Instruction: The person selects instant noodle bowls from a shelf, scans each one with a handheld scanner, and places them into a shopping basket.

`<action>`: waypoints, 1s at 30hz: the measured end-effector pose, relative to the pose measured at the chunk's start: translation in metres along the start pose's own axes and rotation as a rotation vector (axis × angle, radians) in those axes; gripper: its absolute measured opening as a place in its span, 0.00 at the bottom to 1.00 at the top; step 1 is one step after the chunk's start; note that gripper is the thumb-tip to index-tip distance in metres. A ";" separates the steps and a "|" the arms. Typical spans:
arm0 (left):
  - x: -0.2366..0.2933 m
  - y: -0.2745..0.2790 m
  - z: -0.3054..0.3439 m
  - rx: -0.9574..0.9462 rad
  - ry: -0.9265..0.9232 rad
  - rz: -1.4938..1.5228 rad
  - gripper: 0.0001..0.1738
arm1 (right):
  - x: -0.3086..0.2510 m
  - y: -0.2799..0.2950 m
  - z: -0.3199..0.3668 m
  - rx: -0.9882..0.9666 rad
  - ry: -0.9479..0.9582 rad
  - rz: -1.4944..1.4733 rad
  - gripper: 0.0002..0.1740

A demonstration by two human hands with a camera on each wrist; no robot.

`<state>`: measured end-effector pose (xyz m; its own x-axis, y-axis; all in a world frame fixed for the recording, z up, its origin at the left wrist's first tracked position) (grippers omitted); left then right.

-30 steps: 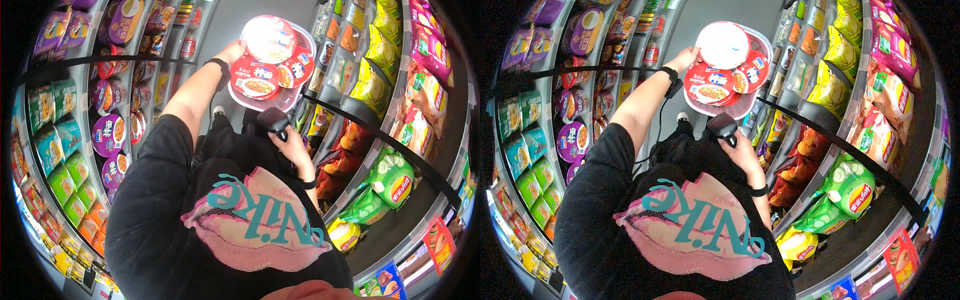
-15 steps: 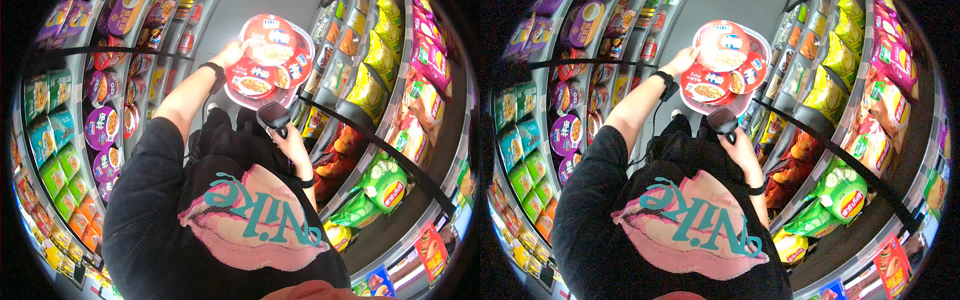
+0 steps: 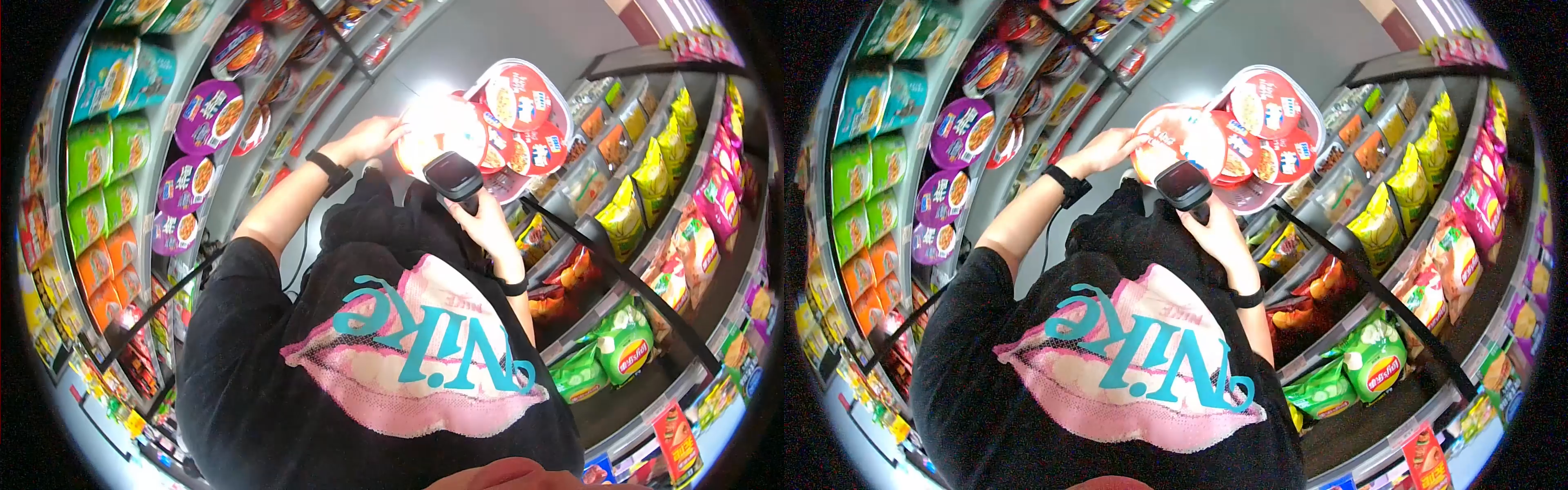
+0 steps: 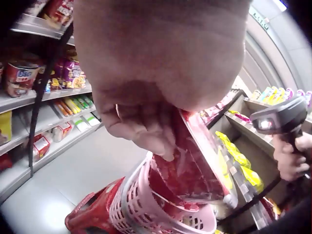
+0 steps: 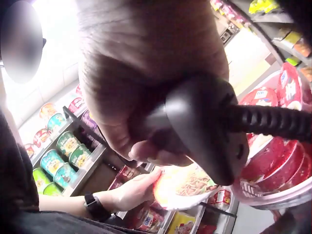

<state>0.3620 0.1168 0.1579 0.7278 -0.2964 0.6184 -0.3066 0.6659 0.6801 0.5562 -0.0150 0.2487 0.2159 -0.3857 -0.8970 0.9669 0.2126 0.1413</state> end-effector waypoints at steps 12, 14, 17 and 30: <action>-0.152 -0.044 0.155 0.217 0.400 0.377 0.32 | -0.023 -0.107 -0.005 -0.173 -0.056 0.183 0.23; -0.169 -0.044 0.183 0.339 0.501 0.523 0.33 | -0.025 -0.114 -0.004 -0.185 -0.045 0.177 0.23; -0.208 -0.067 0.207 0.500 0.507 0.613 0.31 | -0.016 -0.112 -0.005 -0.203 0.038 0.270 0.26; -0.299 -0.086 0.249 0.771 0.753 0.965 0.35 | -0.032 -0.139 -0.002 -0.162 -0.021 0.305 0.24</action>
<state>0.0185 -0.0225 0.0127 0.1197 0.6325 0.7652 -0.9268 -0.2052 0.3145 0.4146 -0.0301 0.2566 0.4957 -0.3005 -0.8148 0.8237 0.4602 0.3313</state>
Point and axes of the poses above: each hand's wrist, its own z-axis away from the middle knuckle, its own y-axis out of the back of the hand, x = y × z, the point moved 7 cm from there along -z, towards the middle knuckle, and after that the axes turned 10 degrees about -z, right-handed, at the moved point
